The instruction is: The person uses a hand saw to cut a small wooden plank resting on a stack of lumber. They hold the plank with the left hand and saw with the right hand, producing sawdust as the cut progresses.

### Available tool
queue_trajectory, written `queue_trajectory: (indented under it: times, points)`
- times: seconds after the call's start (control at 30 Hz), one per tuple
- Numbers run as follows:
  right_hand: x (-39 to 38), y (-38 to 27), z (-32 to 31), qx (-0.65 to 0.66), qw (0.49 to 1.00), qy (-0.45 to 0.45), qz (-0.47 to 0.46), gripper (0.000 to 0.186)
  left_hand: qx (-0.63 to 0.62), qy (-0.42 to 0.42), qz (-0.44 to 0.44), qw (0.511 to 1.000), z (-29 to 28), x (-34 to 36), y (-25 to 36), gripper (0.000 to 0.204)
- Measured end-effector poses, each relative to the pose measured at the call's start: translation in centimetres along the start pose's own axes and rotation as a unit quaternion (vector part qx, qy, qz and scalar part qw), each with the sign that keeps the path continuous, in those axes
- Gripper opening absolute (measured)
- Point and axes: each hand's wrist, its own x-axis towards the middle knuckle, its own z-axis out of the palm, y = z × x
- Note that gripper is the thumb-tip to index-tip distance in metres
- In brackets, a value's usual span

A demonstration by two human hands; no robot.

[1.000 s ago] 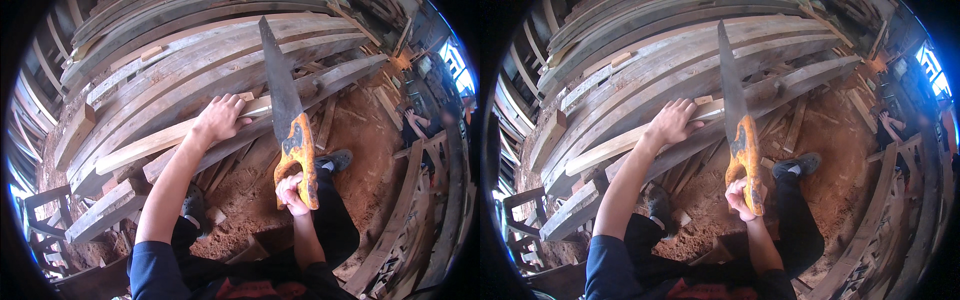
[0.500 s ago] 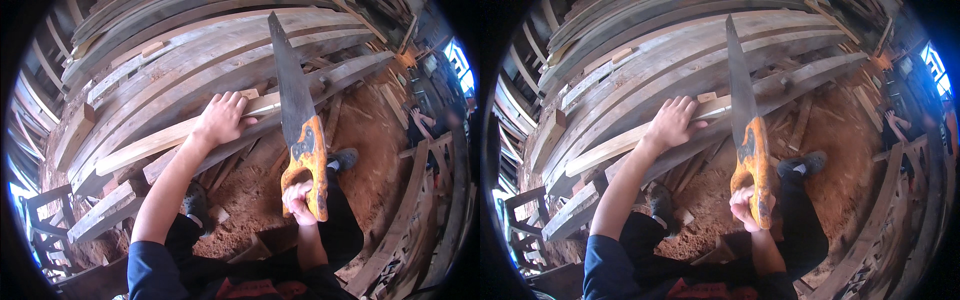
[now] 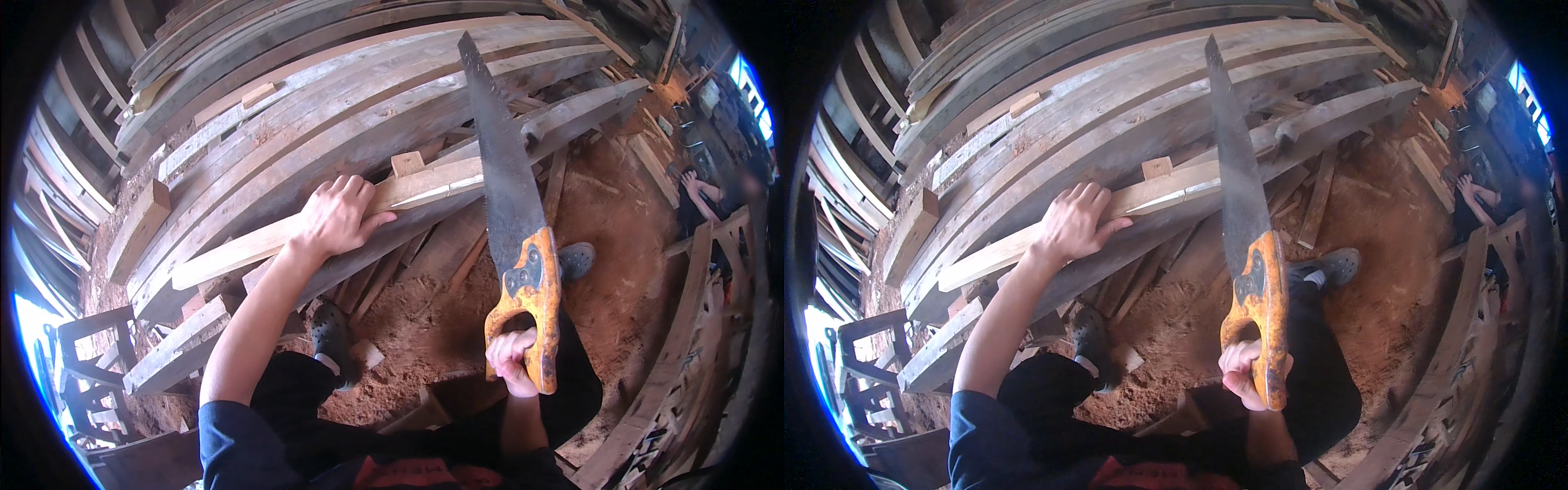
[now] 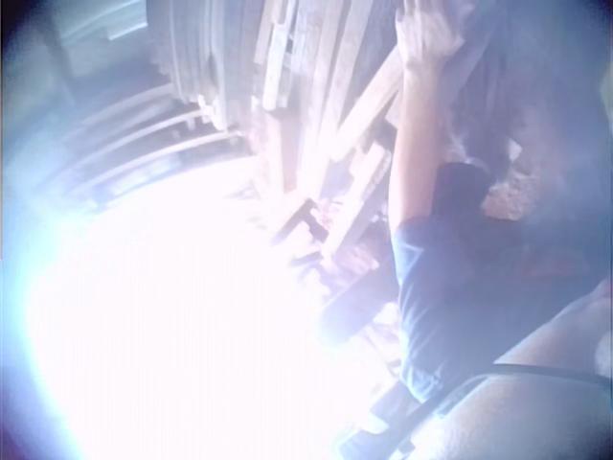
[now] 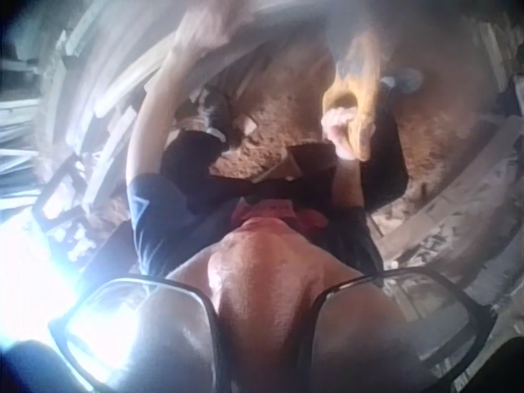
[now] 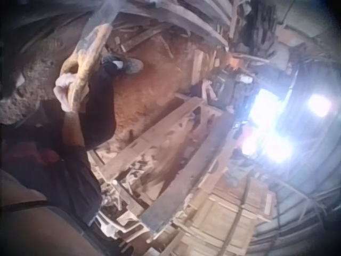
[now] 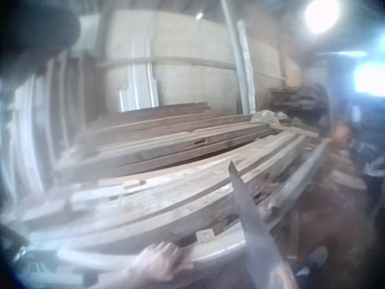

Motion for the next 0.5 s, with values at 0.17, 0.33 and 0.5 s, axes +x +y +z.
queue_trajectory:
  times: [0.17,0.33,0.5]
  points:
    - [-0.3,-0.8,0.1,-0.004,1.000,0.007,-0.010,0.028,0.032,-0.010,0.009,0.999,-0.5,1.2,-0.5,0.051]
    - [-0.4,-1.0,0.1,-0.044,0.999,0.000,0.013,0.031,0.046,-0.038,0.031,0.998,-0.6,2.4,-2.2,0.052]
    - [-1.1,-0.7,0.0,-0.035,0.999,0.007,0.031,0.031,-0.016,-0.061,0.003,0.998,1.0,1.7,-2.1,0.058]
